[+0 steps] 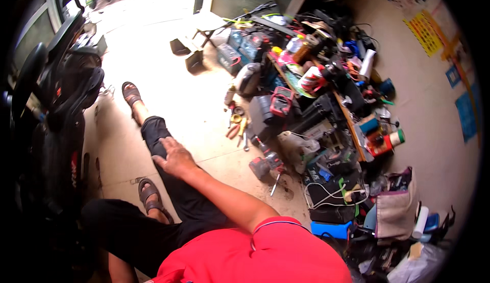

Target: The person works on a scooter in a cluttered workshop, initially inspecting the footrest area. They retrieve a small black component from a shelf and examine it before returning to the scooter. Finally, they use a wrench to tighten a bolt on the scooter's footrest.

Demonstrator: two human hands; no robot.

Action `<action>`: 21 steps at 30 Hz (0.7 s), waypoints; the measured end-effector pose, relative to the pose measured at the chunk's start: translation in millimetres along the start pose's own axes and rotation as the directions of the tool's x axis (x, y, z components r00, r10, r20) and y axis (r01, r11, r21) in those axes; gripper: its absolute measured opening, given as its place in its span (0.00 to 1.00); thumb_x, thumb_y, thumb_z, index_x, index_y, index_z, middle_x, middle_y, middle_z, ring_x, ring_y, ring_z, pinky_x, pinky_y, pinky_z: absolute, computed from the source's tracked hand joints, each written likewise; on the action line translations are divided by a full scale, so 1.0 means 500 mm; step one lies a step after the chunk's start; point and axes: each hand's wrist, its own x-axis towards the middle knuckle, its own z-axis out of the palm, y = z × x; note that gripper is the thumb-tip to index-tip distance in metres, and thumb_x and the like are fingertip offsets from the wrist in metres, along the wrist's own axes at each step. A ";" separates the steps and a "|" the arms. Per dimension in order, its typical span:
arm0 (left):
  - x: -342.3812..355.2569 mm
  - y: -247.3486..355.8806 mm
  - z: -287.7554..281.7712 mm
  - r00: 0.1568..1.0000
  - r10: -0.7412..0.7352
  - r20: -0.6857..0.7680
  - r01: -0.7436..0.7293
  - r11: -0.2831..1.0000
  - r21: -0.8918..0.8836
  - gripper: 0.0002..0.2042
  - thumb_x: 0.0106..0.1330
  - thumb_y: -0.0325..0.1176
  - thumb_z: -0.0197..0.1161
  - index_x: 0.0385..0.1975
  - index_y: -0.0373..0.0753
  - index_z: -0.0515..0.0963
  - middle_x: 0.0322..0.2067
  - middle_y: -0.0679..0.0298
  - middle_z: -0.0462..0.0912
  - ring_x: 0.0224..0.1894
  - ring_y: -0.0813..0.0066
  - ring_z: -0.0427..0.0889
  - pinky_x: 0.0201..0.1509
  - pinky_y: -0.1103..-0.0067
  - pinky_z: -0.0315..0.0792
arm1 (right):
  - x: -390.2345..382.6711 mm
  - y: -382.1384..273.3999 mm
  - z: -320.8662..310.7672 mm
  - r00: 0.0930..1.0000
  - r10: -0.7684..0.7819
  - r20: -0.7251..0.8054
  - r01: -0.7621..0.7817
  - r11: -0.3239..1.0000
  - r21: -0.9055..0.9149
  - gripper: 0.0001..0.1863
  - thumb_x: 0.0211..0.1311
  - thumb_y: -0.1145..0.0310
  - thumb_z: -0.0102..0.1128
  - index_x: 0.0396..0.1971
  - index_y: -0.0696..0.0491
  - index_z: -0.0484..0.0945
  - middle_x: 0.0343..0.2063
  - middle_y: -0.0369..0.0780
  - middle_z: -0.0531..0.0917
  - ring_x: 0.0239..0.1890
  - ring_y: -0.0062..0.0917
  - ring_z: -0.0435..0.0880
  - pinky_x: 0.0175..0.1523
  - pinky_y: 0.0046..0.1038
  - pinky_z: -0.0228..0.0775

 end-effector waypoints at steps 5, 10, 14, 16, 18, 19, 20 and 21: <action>-0.031 0.046 0.050 0.998 0.047 0.035 -0.053 0.981 0.185 0.23 0.80 0.47 0.53 0.61 0.33 0.69 0.44 0.54 0.84 0.41 0.55 0.87 0.40 0.59 0.81 | -0.053 -0.041 0.048 0.989 0.037 0.143 -0.052 0.994 0.098 0.45 0.65 0.45 0.65 0.73 0.55 0.60 0.71 0.57 0.63 0.74 0.49 0.63 0.77 0.41 0.57; -0.035 0.092 0.038 0.992 0.092 0.087 -0.113 0.954 0.279 0.22 0.79 0.47 0.53 0.60 0.33 0.70 0.43 0.54 0.84 0.41 0.56 0.87 0.39 0.60 0.81 | -0.107 -0.038 0.012 0.988 0.023 0.152 -0.045 0.989 0.140 0.47 0.66 0.45 0.64 0.75 0.55 0.56 0.71 0.56 0.64 0.73 0.49 0.65 0.75 0.41 0.59; -0.052 0.121 0.068 0.979 0.117 0.169 -0.171 0.919 0.354 0.22 0.79 0.46 0.54 0.58 0.33 0.71 0.42 0.54 0.84 0.41 0.56 0.87 0.39 0.61 0.81 | -0.156 -0.055 -0.080 0.997 -0.001 0.072 -0.019 0.963 0.268 0.47 0.66 0.42 0.63 0.74 0.57 0.58 0.70 0.56 0.67 0.70 0.50 0.69 0.73 0.40 0.62; -0.071 0.112 0.074 0.976 0.115 0.186 -0.179 0.908 0.379 0.22 0.79 0.46 0.54 0.58 0.32 0.72 0.42 0.54 0.85 0.41 0.56 0.87 0.39 0.61 0.81 | -0.173 -0.059 -0.145 0.997 -0.062 -0.034 0.069 0.960 0.272 0.42 0.67 0.42 0.63 0.69 0.59 0.68 0.65 0.55 0.74 0.66 0.48 0.75 0.70 0.39 0.67; -0.083 0.126 0.082 0.969 0.131 0.211 -0.209 0.890 0.406 0.21 0.79 0.46 0.54 0.57 0.32 0.72 0.41 0.54 0.85 0.40 0.57 0.87 0.39 0.62 0.82 | -0.191 -0.051 -0.221 0.990 -0.081 -0.117 0.114 0.940 0.323 0.35 0.67 0.46 0.66 0.62 0.59 0.75 0.59 0.54 0.80 0.60 0.46 0.81 0.66 0.37 0.72; -0.088 0.134 0.088 0.965 0.133 0.228 -0.220 0.881 0.418 0.21 0.79 0.46 0.55 0.57 0.32 0.73 0.41 0.54 0.85 0.40 0.57 0.87 0.39 0.62 0.82 | -0.201 -0.041 -0.252 0.979 -0.067 -0.195 0.135 0.921 0.365 0.31 0.65 0.49 0.69 0.57 0.58 0.80 0.52 0.52 0.85 0.55 0.43 0.85 0.61 0.35 0.76; -0.094 0.137 0.099 0.961 0.135 0.243 -0.231 0.875 0.425 0.21 0.79 0.46 0.55 0.56 0.32 0.73 0.41 0.54 0.85 0.40 0.57 0.87 0.39 0.62 0.82 | -0.214 -0.042 -0.293 0.964 -0.032 -0.263 0.139 0.907 0.397 0.27 0.65 0.51 0.70 0.51 0.60 0.83 0.47 0.52 0.87 0.52 0.41 0.87 0.58 0.33 0.77; -0.098 0.143 0.101 0.958 0.137 0.252 -0.239 0.868 0.435 0.21 0.79 0.46 0.55 0.56 0.32 0.73 0.41 0.54 0.85 0.40 0.57 0.87 0.39 0.62 0.82 | -0.221 -0.030 -0.318 0.953 0.017 -0.301 0.120 0.895 0.430 0.24 0.67 0.53 0.69 0.49 0.60 0.84 0.44 0.50 0.88 0.48 0.39 0.88 0.55 0.32 0.78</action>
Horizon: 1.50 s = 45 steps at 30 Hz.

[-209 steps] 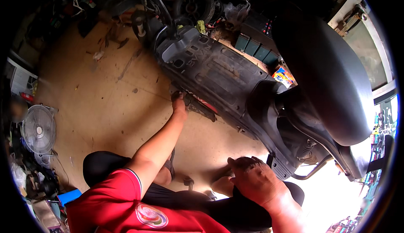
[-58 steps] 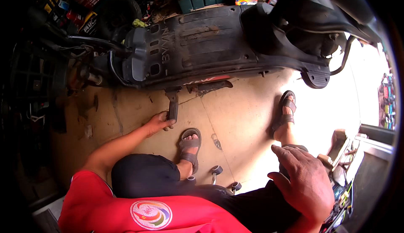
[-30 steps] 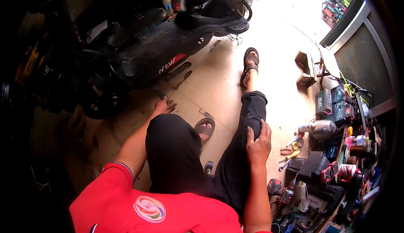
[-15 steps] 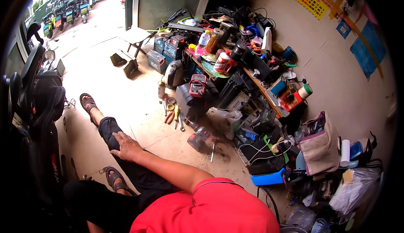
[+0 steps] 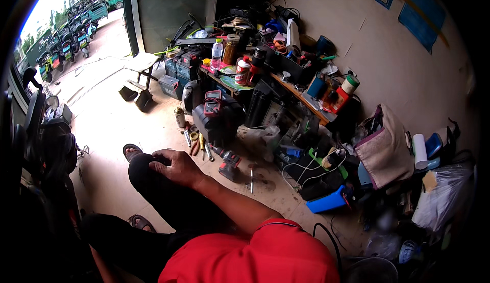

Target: The person works on a scooter in a cluttered workshop, initially inspecting the footrest area. They retrieve a small black component from a shelf and examine it before returning to the scooter. Finally, they use a wrench to tighten a bolt on the scooter's footrest.

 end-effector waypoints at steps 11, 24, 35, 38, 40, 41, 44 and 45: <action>0.030 0.106 0.101 0.977 0.077 0.198 -0.126 0.961 0.245 0.20 0.78 0.46 0.56 0.52 0.32 0.76 0.38 0.53 0.86 0.39 0.59 0.87 0.38 0.64 0.82 | -0.044 0.194 -0.353 0.646 0.380 -0.662 -0.018 0.875 0.484 0.12 0.73 0.68 0.63 0.49 0.58 0.81 0.37 0.35 0.87 0.38 0.16 0.86 0.43 0.18 0.79; 0.026 0.265 0.315 0.834 0.033 0.550 -0.383 0.752 0.536 0.22 0.77 0.46 0.57 0.55 0.30 0.76 0.38 0.52 0.87 0.39 0.60 0.88 0.40 0.67 0.83 | -0.158 0.464 -0.641 0.254 0.584 -0.771 -0.027 0.801 0.598 0.20 0.72 0.67 0.64 0.59 0.58 0.75 0.46 0.39 0.86 0.44 0.24 0.88 0.47 0.24 0.80; -0.284 0.431 0.571 0.642 -0.127 0.756 -0.332 0.843 0.423 0.25 0.76 0.44 0.60 0.61 0.29 0.72 0.42 0.49 0.87 0.43 0.57 0.88 0.45 0.67 0.82 | 0.053 0.500 -0.831 0.513 0.084 -0.854 -0.642 0.698 -0.317 0.44 0.55 0.53 0.77 0.68 0.58 0.67 0.63 0.54 0.76 0.66 0.48 0.75 0.70 0.40 0.66; -0.265 0.426 0.600 0.619 -0.142 0.773 -0.365 0.819 0.442 0.26 0.75 0.45 0.61 0.61 0.27 0.72 0.43 0.49 0.87 0.45 0.59 0.88 0.48 0.68 0.81 | 0.091 0.505 -0.886 0.659 0.138 -0.740 -0.653 0.593 -0.471 0.54 0.51 0.52 0.79 0.73 0.60 0.58 0.69 0.58 0.68 0.72 0.49 0.66 0.75 0.40 0.59; -0.240 0.409 0.617 0.651 -0.123 0.749 -0.310 0.858 0.410 0.26 0.74 0.45 0.62 0.61 0.27 0.72 0.43 0.49 0.87 0.45 0.59 0.88 0.48 0.68 0.81 | 0.106 0.504 -0.896 0.682 0.210 -0.701 -0.671 0.561 -0.485 0.56 0.50 0.52 0.80 0.74 0.60 0.56 0.71 0.57 0.65 0.74 0.48 0.64 0.76 0.39 0.57; -0.224 0.404 0.635 0.659 -0.113 0.743 -0.290 0.874 0.390 0.26 0.74 0.44 0.62 0.61 0.27 0.72 0.43 0.49 0.87 0.45 0.59 0.88 0.48 0.68 0.81 | 0.106 0.501 -0.905 0.684 0.242 -0.688 -0.684 0.542 -0.489 0.57 0.49 0.53 0.80 0.74 0.60 0.56 0.72 0.57 0.64 0.75 0.47 0.62 0.77 0.39 0.56; -0.203 0.398 0.672 0.627 -0.123 0.769 -0.337 0.848 0.410 0.25 0.73 0.42 0.63 0.60 0.27 0.73 0.43 0.49 0.87 0.45 0.60 0.88 0.47 0.69 0.81 | 0.130 0.496 -0.903 0.688 0.353 -0.634 -0.711 0.503 -0.491 0.58 0.49 0.55 0.81 0.75 0.59 0.54 0.73 0.55 0.61 0.76 0.46 0.60 0.78 0.38 0.54; -0.197 0.400 0.684 0.621 -0.141 0.771 -0.339 0.839 0.426 0.25 0.73 0.41 0.63 0.60 0.27 0.73 0.44 0.49 0.87 0.45 0.60 0.88 0.47 0.69 0.81 | 0.133 0.498 -0.905 0.686 0.367 -0.628 -0.717 0.484 -0.502 0.58 0.49 0.55 0.81 0.75 0.59 0.54 0.73 0.55 0.61 0.76 0.46 0.60 0.78 0.37 0.54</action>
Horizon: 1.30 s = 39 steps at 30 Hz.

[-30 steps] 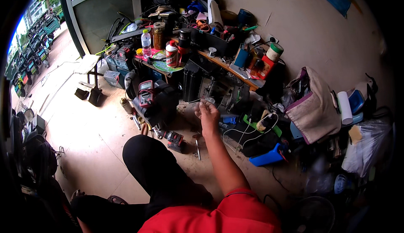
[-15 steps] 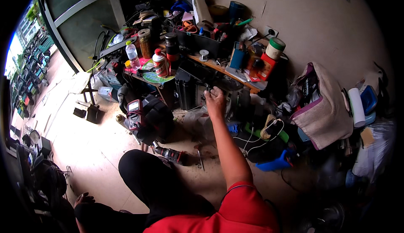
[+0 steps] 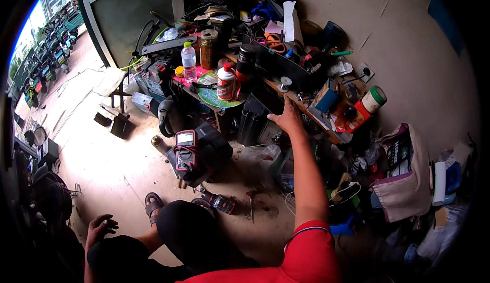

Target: The person works on a scooter in a cluttered workshop, initially inspecting the footrest area. They retrieve a small black component from a shelf and examine it before returning to the scooter. Finally, they use a wrench to tighten a bolt on the scooter's footrest.

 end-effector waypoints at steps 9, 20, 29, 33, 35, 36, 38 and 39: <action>0.120 0.039 -0.015 0.997 -0.039 0.074 0.038 0.999 0.015 0.25 0.71 0.38 0.66 0.59 0.24 0.74 0.44 0.48 0.87 0.46 0.59 0.88 0.47 0.69 0.81 | 0.031 -0.009 0.008 0.998 0.030 0.054 -0.026 0.997 -0.069 0.55 0.49 0.58 0.80 0.74 0.57 0.59 0.70 0.54 0.68 0.73 0.46 0.66 0.76 0.37 0.58; 0.188 0.051 -0.022 0.977 -0.179 0.116 0.172 0.983 0.070 0.27 0.69 0.38 0.70 0.59 0.22 0.74 0.44 0.47 0.87 0.46 0.59 0.87 0.48 0.70 0.80 | 0.031 0.034 -0.030 0.995 0.065 0.074 -0.058 0.994 -0.090 0.51 0.47 0.61 0.77 0.71 0.59 0.63 0.68 0.54 0.71 0.72 0.45 0.68 0.76 0.36 0.59; 0.211 0.054 -0.018 0.964 -0.206 0.170 0.192 0.977 0.093 0.23 0.70 0.33 0.66 0.58 0.23 0.74 0.45 0.48 0.87 0.47 0.62 0.87 0.49 0.71 0.80 | 0.047 0.035 -0.031 0.997 0.006 0.079 0.004 0.992 -0.125 0.51 0.48 0.59 0.79 0.71 0.60 0.63 0.68 0.55 0.71 0.72 0.47 0.67 0.75 0.37 0.59; 0.215 0.065 -0.014 0.961 -0.218 0.171 0.202 0.973 0.111 0.21 0.70 0.30 0.65 0.58 0.24 0.75 0.45 0.49 0.87 0.48 0.63 0.86 0.50 0.71 0.79 | 0.074 -0.048 -0.030 1.000 -0.030 -0.005 0.030 0.994 -0.104 0.51 0.50 0.56 0.79 0.71 0.60 0.63 0.67 0.56 0.71 0.71 0.49 0.68 0.75 0.39 0.60; 0.223 0.065 -0.016 0.958 -0.217 0.190 0.193 0.971 0.139 0.21 0.70 0.29 0.65 0.58 0.24 0.75 0.45 0.49 0.87 0.48 0.63 0.86 0.50 0.72 0.79 | 0.115 -0.080 -0.016 0.989 -0.109 -0.095 0.110 0.994 -0.002 0.51 0.53 0.54 0.80 0.71 0.62 0.62 0.66 0.58 0.72 0.69 0.49 0.71 0.73 0.39 0.63; 0.229 0.063 -0.016 0.955 -0.218 0.203 0.189 0.970 0.152 0.20 0.70 0.29 0.65 0.58 0.24 0.75 0.45 0.49 0.87 0.48 0.64 0.86 0.50 0.72 0.79 | 0.140 -0.094 -0.004 0.988 -0.111 -0.107 0.123 0.986 0.115 0.51 0.53 0.55 0.80 0.71 0.63 0.63 0.66 0.58 0.73 0.69 0.48 0.73 0.72 0.39 0.65; 0.253 0.066 -0.012 0.948 -0.216 0.233 0.162 0.960 0.228 0.20 0.70 0.28 0.65 0.58 0.25 0.75 0.46 0.50 0.87 0.48 0.65 0.86 0.51 0.73 0.79 | 0.194 -0.116 0.035 0.985 -0.109 -0.132 0.149 0.927 0.344 0.51 0.53 0.55 0.80 0.70 0.66 0.63 0.65 0.60 0.73 0.67 0.46 0.75 0.69 0.38 0.69; 0.265 0.070 -0.011 0.945 -0.215 0.247 0.147 0.953 0.265 0.20 0.70 0.28 0.65 0.58 0.25 0.76 0.46 0.50 0.87 0.49 0.65 0.86 0.51 0.73 0.79 | 0.214 -0.126 0.058 0.996 -0.069 -0.051 0.083 0.915 0.394 0.50 0.52 0.57 0.81 0.69 0.67 0.63 0.64 0.61 0.74 0.65 0.44 0.77 0.68 0.36 0.71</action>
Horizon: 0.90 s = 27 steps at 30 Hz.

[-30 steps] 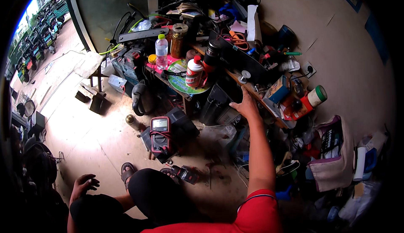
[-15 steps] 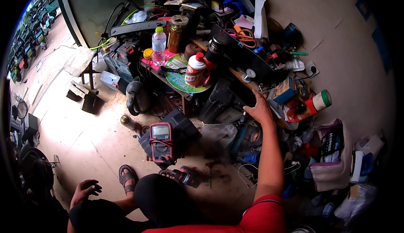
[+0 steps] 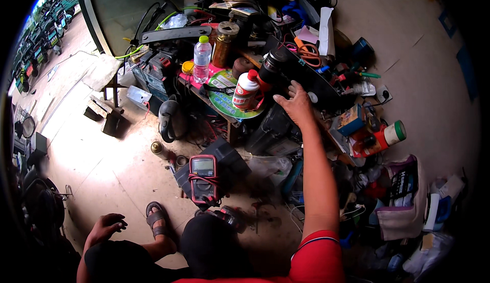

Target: The person works on a scooter in a cluttered workshop, initially inspecting the footrest area. They retrieve a small black component from a shelf and examine it before returning to the scooter. Finally, they use a wrench to tighten a bolt on the scooter's footrest.

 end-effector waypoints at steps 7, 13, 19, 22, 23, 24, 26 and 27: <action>0.019 0.032 0.007 1.000 -0.013 -0.014 0.014 0.999 0.032 0.18 0.70 0.27 0.63 0.57 0.26 0.77 0.46 0.51 0.88 0.49 0.67 0.87 0.52 0.74 0.80 | 0.032 -0.022 0.232 0.948 0.297 0.118 -0.295 0.955 -0.033 0.38 0.40 0.55 0.86 0.46 0.66 0.81 0.46 0.53 0.87 0.48 0.37 0.89 0.53 0.34 0.80; 0.033 0.033 0.006 0.999 -0.032 -0.010 0.032 0.999 0.018 0.18 0.70 0.27 0.63 0.57 0.26 0.77 0.45 0.52 0.88 0.48 0.67 0.87 0.51 0.74 0.80 | 0.045 0.022 0.364 0.917 0.340 -0.208 -0.335 0.940 0.062 0.35 0.38 0.58 0.88 0.46 0.62 0.83 0.45 0.49 0.89 0.47 0.34 0.89 0.54 0.34 0.80; 0.056 0.017 0.004 0.999 -0.040 0.001 0.040 0.999 -0.001 0.18 0.70 0.27 0.63 0.57 0.25 0.77 0.45 0.52 0.88 0.47 0.67 0.87 0.51 0.74 0.79 | 0.053 -0.054 0.399 0.858 0.426 -0.289 -0.447 0.894 -0.011 0.38 0.35 0.51 0.88 0.44 0.62 0.84 0.46 0.51 0.88 0.48 0.39 0.89 0.55 0.37 0.79; 0.057 0.006 0.004 0.999 -0.038 0.003 0.038 0.999 -0.003 0.18 0.70 0.27 0.63 0.57 0.25 0.77 0.45 0.51 0.88 0.47 0.67 0.87 0.50 0.74 0.80 | 0.080 -0.084 0.445 0.903 0.372 -0.216 -0.387 0.922 -0.028 0.38 0.37 0.47 0.85 0.44 0.61 0.85 0.47 0.52 0.88 0.49 0.42 0.89 0.56 0.37 0.79; 0.064 0.008 0.003 0.999 -0.038 0.011 0.038 0.999 0.002 0.18 0.70 0.27 0.63 0.57 0.25 0.77 0.46 0.51 0.88 0.47 0.66 0.87 0.50 0.74 0.80 | 0.089 -0.098 0.452 0.905 0.373 -0.204 -0.389 0.920 -0.045 0.38 0.38 0.46 0.84 0.43 0.61 0.85 0.47 0.53 0.88 0.50 0.43 0.89 0.57 0.37 0.79; 0.071 0.009 0.003 0.999 -0.038 0.019 0.038 0.999 0.006 0.18 0.70 0.27 0.63 0.57 0.24 0.77 0.46 0.50 0.87 0.47 0.66 0.87 0.50 0.73 0.80 | 0.096 -0.112 0.456 0.912 0.375 -0.167 -0.388 0.920 -0.050 0.37 0.38 0.45 0.84 0.42 0.61 0.85 0.46 0.53 0.88 0.49 0.43 0.88 0.56 0.37 0.79; 0.065 0.007 0.004 0.999 -0.043 0.002 0.043 0.999 -0.008 0.19 0.70 0.28 0.64 0.57 0.24 0.76 0.47 0.49 0.87 0.47 0.66 0.87 0.50 0.73 0.80 | 0.113 -0.143 0.485 0.922 0.357 -0.153 -0.370 0.927 -0.066 0.37 0.38 0.46 0.84 0.41 0.61 0.85 0.45 0.54 0.88 0.49 0.44 0.89 0.56 0.38 0.79; 0.068 0.007 0.004 0.999 -0.042 0.000 0.042 0.999 -0.013 0.19 0.70 0.28 0.64 0.57 0.23 0.76 0.47 0.49 0.87 0.47 0.65 0.87 0.50 0.73 0.80 | 0.125 -0.136 0.495 0.922 0.352 -0.158 -0.365 0.929 -0.061 0.37 0.38 0.46 0.84 0.41 0.61 0.85 0.44 0.54 0.88 0.48 0.44 0.89 0.55 0.39 0.79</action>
